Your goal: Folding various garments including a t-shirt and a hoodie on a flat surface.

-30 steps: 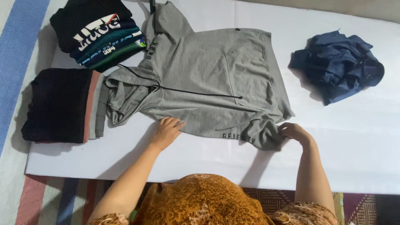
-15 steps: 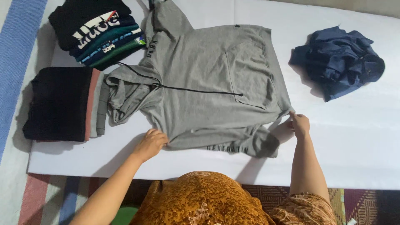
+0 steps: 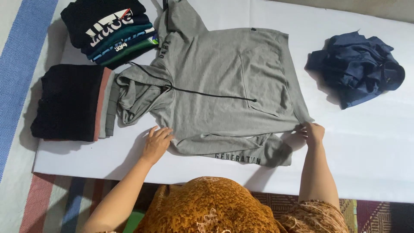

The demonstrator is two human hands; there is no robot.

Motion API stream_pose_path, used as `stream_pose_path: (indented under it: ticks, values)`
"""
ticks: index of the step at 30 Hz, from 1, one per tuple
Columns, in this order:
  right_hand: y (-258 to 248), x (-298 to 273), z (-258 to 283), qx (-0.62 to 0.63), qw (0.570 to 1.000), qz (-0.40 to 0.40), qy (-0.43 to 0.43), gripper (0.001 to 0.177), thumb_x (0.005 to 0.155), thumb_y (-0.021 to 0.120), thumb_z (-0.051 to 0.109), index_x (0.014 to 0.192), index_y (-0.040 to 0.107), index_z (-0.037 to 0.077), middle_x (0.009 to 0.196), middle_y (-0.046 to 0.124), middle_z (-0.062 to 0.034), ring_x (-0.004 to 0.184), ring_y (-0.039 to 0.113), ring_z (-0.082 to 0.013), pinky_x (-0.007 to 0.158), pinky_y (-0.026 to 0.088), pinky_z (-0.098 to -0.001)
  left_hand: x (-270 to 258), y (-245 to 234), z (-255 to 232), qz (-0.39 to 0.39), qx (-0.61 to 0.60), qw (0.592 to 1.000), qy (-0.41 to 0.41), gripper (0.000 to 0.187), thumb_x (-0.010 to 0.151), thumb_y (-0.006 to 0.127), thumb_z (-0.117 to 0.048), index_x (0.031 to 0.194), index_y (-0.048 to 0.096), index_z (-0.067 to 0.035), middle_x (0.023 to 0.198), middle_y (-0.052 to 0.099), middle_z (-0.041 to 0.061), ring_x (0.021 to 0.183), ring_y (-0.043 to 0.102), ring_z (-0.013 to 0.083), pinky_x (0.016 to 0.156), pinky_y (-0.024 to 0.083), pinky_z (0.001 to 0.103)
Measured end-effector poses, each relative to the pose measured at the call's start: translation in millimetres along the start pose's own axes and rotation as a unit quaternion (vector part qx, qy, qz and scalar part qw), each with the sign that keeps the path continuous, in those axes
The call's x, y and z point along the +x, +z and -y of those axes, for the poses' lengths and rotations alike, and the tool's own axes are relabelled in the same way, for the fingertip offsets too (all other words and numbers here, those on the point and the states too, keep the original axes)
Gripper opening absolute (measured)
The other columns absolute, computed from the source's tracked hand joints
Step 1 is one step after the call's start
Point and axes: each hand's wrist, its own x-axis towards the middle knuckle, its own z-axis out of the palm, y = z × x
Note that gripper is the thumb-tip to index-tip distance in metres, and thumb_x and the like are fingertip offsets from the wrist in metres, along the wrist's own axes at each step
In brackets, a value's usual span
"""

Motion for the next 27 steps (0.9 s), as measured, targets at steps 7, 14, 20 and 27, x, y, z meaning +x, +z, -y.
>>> stream_pose_path:
  ticks: [7,14,20,27]
  values:
    - [-17.7,-9.7,-6.6,-0.037,0.997,-0.064,0.012,0.014,0.089,0.069,0.009,0.087,0.066,-0.005,0.075,0.069,-0.0154,0.058,0.066,-0.0218,0.05,0.047,-0.0323,-15.3,7.5,-0.2,-0.042,-0.052,0.996,0.064,0.024,0.09,0.067,-0.011,0.112,0.073,-0.013,0.127,0.067,0.0,0.128,0.056,0.0177,0.119,0.031,0.049]
    - [-26.8,9.3,-22.8,-0.028,0.998,-0.053,0.012,0.016,0.088,0.068,0.01,0.086,0.067,-0.005,0.075,0.068,-0.0155,0.059,0.063,-0.0214,0.05,0.047,-0.0322,2.7,-14.4,-1.7,-0.051,-0.09,0.991,-0.082,0.032,0.101,0.054,-0.006,0.126,0.068,-0.021,0.133,0.063,0.008,0.13,0.055,0.026,0.115,0.041,0.044]
    - [-32.5,-0.5,-13.7,-0.143,0.986,-0.078,-0.018,0.016,0.09,0.076,0.01,0.09,0.071,-0.005,0.083,0.072,-0.0151,0.065,0.067,-0.0223,0.055,0.051,-0.036,5.4,-16.7,58.9,-0.256,-0.04,0.92,-0.294,0.046,0.093,0.053,-0.001,0.139,0.059,-0.002,0.149,0.052,0.029,0.132,0.051,0.0482,0.105,0.042,0.054]
    - [-22.4,-0.2,1.5,-0.324,0.919,-0.224,0.0,0.036,0.081,0.085,0.024,0.107,0.075,0.003,0.106,0.074,-0.0214,0.098,0.07,-0.0373,0.087,0.054,-0.0441,22.7,39.0,154.9,-0.296,-0.324,0.737,-0.514,0.04,0.104,0.056,-0.029,0.131,0.063,0.0,0.131,0.067,0.021,0.122,0.063,0.0366,0.102,0.047,0.04]
